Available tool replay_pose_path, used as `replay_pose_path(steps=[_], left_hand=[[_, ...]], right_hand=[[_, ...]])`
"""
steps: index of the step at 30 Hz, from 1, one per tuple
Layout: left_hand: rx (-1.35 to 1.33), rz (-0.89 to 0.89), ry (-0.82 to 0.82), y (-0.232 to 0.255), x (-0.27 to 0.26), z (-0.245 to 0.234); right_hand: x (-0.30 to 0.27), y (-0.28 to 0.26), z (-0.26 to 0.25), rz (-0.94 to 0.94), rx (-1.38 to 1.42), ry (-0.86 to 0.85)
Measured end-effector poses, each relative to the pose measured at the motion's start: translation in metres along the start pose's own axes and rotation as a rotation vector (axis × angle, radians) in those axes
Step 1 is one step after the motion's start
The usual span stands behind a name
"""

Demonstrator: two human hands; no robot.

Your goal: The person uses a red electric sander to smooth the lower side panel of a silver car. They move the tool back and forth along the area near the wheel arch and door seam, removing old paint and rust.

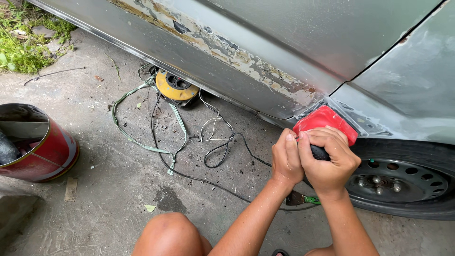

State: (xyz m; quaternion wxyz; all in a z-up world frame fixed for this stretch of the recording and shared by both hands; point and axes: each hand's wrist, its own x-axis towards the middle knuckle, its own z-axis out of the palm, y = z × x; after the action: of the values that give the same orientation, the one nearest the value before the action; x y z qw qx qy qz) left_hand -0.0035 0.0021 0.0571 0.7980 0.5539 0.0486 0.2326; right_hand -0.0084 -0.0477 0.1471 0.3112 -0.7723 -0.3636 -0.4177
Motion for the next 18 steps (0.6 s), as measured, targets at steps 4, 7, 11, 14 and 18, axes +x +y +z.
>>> replay_pose_path(steps=[4, 7, 11, 14, 18], left_hand=[[0.018, -0.024, -0.015, 0.018, 0.002, 0.002], [0.032, -0.022, -0.019, 0.010, 0.000, 0.002], [0.016, -0.015, -0.006, -0.014, 0.000, -0.003], [0.033, -0.042, -0.010, -0.019, -0.003, -0.010], [0.052, -0.036, -0.004, -0.005, -0.005, -0.005]], right_hand=[[0.007, 0.002, -0.007, -0.009, 0.000, -0.010], [0.003, 0.001, -0.006, -0.002, -0.002, -0.013], [-0.008, 0.002, 0.005, -0.001, 0.009, 0.001], [-0.019, 0.005, 0.012, 0.008, 0.018, 0.020], [-0.010, 0.006, 0.004, -0.005, 0.011, 0.022]])
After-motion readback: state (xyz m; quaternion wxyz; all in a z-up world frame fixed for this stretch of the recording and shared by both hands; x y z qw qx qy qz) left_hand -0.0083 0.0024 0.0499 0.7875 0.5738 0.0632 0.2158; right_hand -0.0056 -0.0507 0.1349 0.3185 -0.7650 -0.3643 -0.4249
